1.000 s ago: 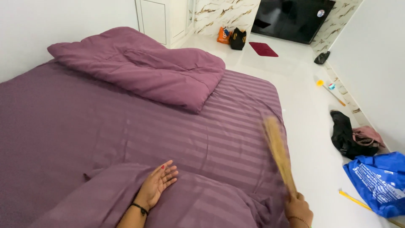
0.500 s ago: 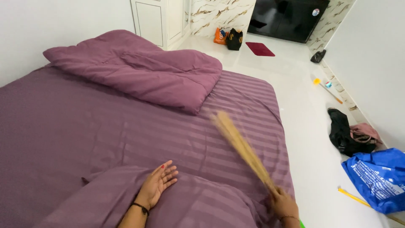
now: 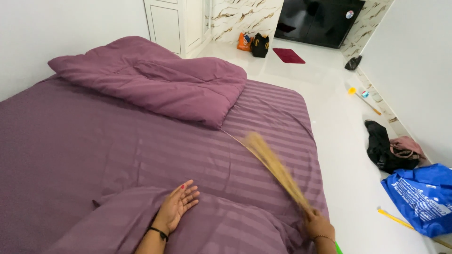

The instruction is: The person sweeps a purple bedsheet with a traditional straw broom, moving the broom back and forth across the surface. The person occasionally adjusts the broom bristles with their left hand while continuing to sweep.

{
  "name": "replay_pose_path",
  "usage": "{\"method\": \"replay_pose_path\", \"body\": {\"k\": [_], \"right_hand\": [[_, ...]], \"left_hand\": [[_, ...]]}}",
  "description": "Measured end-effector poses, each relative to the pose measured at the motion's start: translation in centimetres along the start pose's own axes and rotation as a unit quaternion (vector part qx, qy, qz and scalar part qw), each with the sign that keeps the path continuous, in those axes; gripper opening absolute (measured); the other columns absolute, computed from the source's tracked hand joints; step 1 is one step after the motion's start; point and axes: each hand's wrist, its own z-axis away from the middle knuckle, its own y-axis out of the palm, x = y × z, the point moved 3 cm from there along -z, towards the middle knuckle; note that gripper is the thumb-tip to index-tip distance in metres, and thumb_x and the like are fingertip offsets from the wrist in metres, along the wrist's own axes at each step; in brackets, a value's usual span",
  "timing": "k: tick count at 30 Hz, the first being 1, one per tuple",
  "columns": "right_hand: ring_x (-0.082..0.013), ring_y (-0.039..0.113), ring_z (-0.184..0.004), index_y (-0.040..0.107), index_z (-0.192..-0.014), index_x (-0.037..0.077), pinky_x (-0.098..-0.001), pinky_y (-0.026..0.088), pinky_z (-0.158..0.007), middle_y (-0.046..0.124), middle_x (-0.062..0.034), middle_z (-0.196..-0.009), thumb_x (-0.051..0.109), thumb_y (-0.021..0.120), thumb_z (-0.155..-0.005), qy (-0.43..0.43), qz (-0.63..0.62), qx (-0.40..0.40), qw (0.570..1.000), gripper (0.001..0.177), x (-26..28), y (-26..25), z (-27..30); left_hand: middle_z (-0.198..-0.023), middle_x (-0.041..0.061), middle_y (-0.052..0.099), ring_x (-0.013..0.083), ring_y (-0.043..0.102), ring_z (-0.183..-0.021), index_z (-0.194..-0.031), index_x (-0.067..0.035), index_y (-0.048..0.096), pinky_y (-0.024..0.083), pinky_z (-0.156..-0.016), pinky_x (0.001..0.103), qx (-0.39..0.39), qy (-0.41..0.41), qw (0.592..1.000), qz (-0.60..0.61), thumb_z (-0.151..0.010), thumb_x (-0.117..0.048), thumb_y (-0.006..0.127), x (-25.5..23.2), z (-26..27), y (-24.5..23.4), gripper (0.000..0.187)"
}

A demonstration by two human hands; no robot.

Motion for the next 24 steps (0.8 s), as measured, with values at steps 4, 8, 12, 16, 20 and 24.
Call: {"method": "replay_pose_path", "body": {"k": [4, 8, 12, 16, 20, 24], "right_hand": [[-0.0317, 0.066, -0.126, 0.030, -0.158, 0.053, -0.0531, 0.057, -0.103, 0.052, -0.0017, -0.154, 0.037, 0.027, -0.101, 0.124, -0.047, -0.010, 0.991, 0.059, -0.6, -2.4, 2.4], [-0.0297, 0.070, -0.114, 0.038, -0.149, 0.056, -0.0505, 0.059, -0.094, 0.058, 0.0035, -0.138, 0.052, 0.045, -0.094, -0.068, 0.004, -0.052, 0.996, 0.055, 0.6, 0.4, 0.3], [-0.0374, 0.071, -0.119, 0.036, -0.152, 0.060, -0.0495, 0.052, -0.110, 0.058, -0.0077, -0.145, 0.048, 0.041, -0.097, -0.022, -0.059, -0.019, 0.998, 0.057, -2.4, 2.7, -2.9], [-0.0324, 0.070, -0.125, 0.026, -0.157, 0.061, -0.0490, 0.056, -0.103, 0.056, -0.0033, -0.147, 0.047, 0.034, -0.099, 0.133, -0.025, -0.021, 0.991, 0.060, -4.0, 2.6, -2.6], [-0.0332, 0.076, -0.086, 0.053, -0.139, 0.062, -0.0560, 0.059, -0.073, 0.070, 0.0088, -0.122, 0.058, 0.063, -0.081, -0.179, -0.010, -0.239, 0.954, 0.059, 0.3, 5.8, -3.7], [-0.0241, 0.070, -0.118, 0.030, -0.145, 0.078, -0.0449, 0.057, -0.100, 0.051, 0.0233, -0.147, 0.064, 0.038, -0.095, -0.172, 0.097, 0.006, 0.980, 0.052, 4.3, 2.0, -0.7]], "left_hand": [[-0.130, 0.022, 0.066, 0.0322, 0.066, -0.114, -0.149, -0.003, 0.054, 0.054, -0.096, 0.044, 0.015, 0.009, 1.000, 0.004, -0.102, -0.027, 0.049, 1.1, -0.8, -1.5, 0.053], [-0.127, 0.020, 0.067, 0.0314, 0.067, -0.111, -0.147, -0.004, 0.056, 0.055, -0.094, 0.045, 0.024, 0.002, 1.000, 0.008, -0.100, -0.026, 0.053, 1.1, -1.4, -0.8, 0.051], [-0.126, 0.018, 0.067, 0.0299, 0.067, -0.108, -0.146, -0.005, 0.058, 0.056, -0.094, 0.044, 0.009, -0.005, 1.000, 0.004, -0.099, -0.029, 0.056, 0.6, -0.5, -0.3, 0.053], [-0.126, 0.019, 0.069, 0.0306, 0.069, -0.107, -0.146, -0.005, 0.058, 0.056, -0.092, 0.042, 0.027, 0.019, 0.999, 0.026, -0.101, -0.021, 0.054, 1.9, -1.9, -1.8, 0.048], [-0.126, 0.020, 0.068, 0.0304, 0.068, -0.109, -0.145, -0.005, 0.059, 0.057, -0.094, 0.044, 0.011, -0.008, 1.000, 0.011, -0.098, -0.029, 0.056, 0.6, -0.5, 0.0, 0.053], [-0.128, 0.020, 0.067, 0.0302, 0.068, -0.109, -0.146, -0.006, 0.058, 0.057, -0.095, 0.044, 0.011, -0.009, 1.000, 0.008, -0.098, -0.031, 0.057, 0.7, -1.0, -0.1, 0.054]]}}
